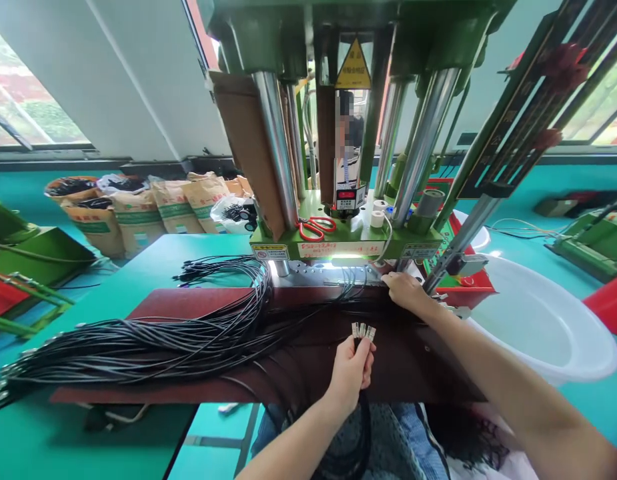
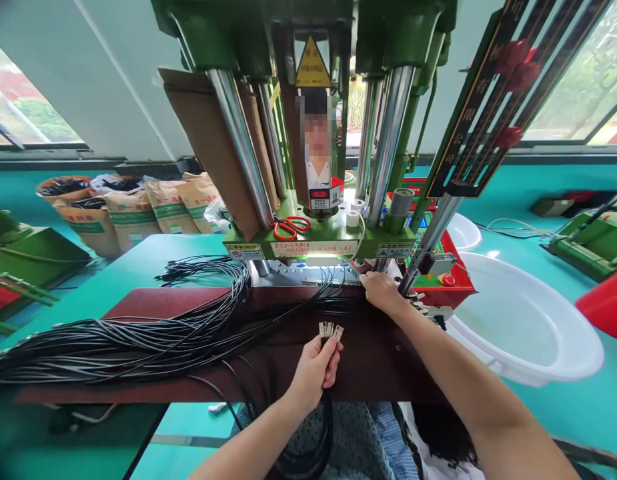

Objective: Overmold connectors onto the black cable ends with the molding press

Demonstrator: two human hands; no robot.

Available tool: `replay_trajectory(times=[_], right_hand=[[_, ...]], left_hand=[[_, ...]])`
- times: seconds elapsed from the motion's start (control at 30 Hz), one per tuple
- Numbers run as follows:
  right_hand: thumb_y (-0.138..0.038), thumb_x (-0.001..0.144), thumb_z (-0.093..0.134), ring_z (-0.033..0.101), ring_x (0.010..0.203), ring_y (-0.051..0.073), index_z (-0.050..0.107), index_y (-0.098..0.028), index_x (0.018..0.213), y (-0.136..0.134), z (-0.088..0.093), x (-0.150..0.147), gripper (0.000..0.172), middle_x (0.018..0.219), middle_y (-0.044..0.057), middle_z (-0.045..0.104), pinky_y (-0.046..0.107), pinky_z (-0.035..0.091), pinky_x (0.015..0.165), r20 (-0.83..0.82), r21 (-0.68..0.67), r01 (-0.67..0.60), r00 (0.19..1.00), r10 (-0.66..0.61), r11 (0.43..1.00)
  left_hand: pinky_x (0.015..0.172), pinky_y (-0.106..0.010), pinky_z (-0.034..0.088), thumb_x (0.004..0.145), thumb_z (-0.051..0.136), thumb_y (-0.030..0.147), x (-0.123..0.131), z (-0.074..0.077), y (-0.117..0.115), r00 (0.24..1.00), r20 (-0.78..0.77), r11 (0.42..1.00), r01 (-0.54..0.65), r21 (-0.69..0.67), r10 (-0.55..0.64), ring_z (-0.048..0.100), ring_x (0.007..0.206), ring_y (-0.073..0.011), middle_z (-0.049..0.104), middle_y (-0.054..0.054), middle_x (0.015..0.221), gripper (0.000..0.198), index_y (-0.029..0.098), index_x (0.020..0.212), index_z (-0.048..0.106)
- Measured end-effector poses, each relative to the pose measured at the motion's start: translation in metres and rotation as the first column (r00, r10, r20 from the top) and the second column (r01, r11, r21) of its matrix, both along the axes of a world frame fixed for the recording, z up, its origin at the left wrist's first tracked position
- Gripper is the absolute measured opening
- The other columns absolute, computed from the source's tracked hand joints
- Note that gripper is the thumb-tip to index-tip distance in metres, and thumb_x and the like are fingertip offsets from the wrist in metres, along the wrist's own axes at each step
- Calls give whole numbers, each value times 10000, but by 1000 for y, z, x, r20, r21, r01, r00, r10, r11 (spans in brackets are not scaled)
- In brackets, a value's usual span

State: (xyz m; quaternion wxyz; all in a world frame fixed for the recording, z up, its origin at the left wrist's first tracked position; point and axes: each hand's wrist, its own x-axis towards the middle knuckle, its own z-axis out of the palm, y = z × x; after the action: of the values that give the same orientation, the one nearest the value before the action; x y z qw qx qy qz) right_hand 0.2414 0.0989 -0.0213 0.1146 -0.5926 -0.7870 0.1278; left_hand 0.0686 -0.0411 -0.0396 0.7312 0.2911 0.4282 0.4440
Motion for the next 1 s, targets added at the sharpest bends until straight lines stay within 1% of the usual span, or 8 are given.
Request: replay_trajectory(times=[0.27, 0.37, 0.4, 0.47, 0.53, 0.67, 0.8, 1.0], right_hand=[[-86, 646, 453, 529, 588, 168, 508, -173, 720, -60, 22, 18, 127, 621, 18, 534, 266, 384, 559, -3, -238, -4, 1000, 4, 971], [-153, 698, 408, 359, 348, 80, 515, -180, 921, -107, 16, 19, 249, 543, -49, 462, 204, 287, 356, -233, -452, 46, 958, -168, 891], [-173, 704, 417, 291, 314, 59, 491, -182, 1019, -122, 12, 17, 324, 539, -65, 442, 188, 236, 317, -398, -539, 40, 868, -296, 842], [-224, 719, 470, 209, 297, 32, 430, -182, 1150, -146, 2, 10, 435, 527, -86, 405, 161, 159, 284, -658, -627, -16, 547, -518, 779], [-309, 755, 520, 182, 288, 18, 416, -176, 1193, -160, -7, 1, 470, 503, -97, 385, 143, 130, 270, -771, -609, -25, 256, -583, 793], [-436, 831, 485, 214, 268, 14, 440, -177, 1207, -168, -20, -9, 458, 498, -88, 417, 130, 180, 245, -856, -514, 62, 31, -516, 856], [-426, 861, 462, 264, 267, 21, 448, -178, 1226, -168, -29, -8, 442, 500, -80, 430, 131, 210, 248, -897, -440, 104, -9, -442, 892], [-429, 843, 498, 289, 286, 29, 435, -167, 1263, -172, -37, -6, 499, 499, -81, 409, 150, 232, 269, -909, -403, 146, 53, -414, 904]], left_hand=[[289, -147, 116, 627, 583, 613, -3, 0, 3, 999, -17, 1000, 27, 9, -27, 215, 317, -7, 350, 105, 441, 485, 172, 770, 442], [295, -142, 99, 635, 607, 567, 2, 3, 3, 997, -33, 997, 77, 4, -76, 190, 318, -7, 319, 121, 434, 459, 191, 815, 415], [295, -142, 92, 640, 611, 552, 5, 4, 3, 993, -41, 994, 107, 4, -107, 179, 317, -8, 305, 125, 428, 447, 196, 820, 409], [295, -143, 82, 649, 616, 521, 14, 6, 2, 982, -65, 984, 178, 5, -178, 166, 313, -7, 290, 129, 418, 418, 201, 812, 401], [293, -146, 79, 653, 620, 495, 22, 9, 1, 966, -88, 970, 243, 4, -242, 162, 306, -6, 282, 130, 407, 394, 201, 782, 392], [290, -150, 77, 647, 631, 456, 36, 12, 2, 934, -114, 940, 341, -10, -340, 160, 294, -10, 268, 134, 383, 369, 205, 765, 387], [290, -152, 80, 655, 623, 441, 39, 12, 4, 920, -142, 930, 367, -14, -365, 163, 291, -12, 278, 132, 383, 345, 205, 779, 404], [290, -154, 81, 646, 631, 427, 37, 8, 6, 909, -121, 917, 398, -27, -398, 162, 289, -11, 295, 127, 395, 336, 204, 758, 406]])
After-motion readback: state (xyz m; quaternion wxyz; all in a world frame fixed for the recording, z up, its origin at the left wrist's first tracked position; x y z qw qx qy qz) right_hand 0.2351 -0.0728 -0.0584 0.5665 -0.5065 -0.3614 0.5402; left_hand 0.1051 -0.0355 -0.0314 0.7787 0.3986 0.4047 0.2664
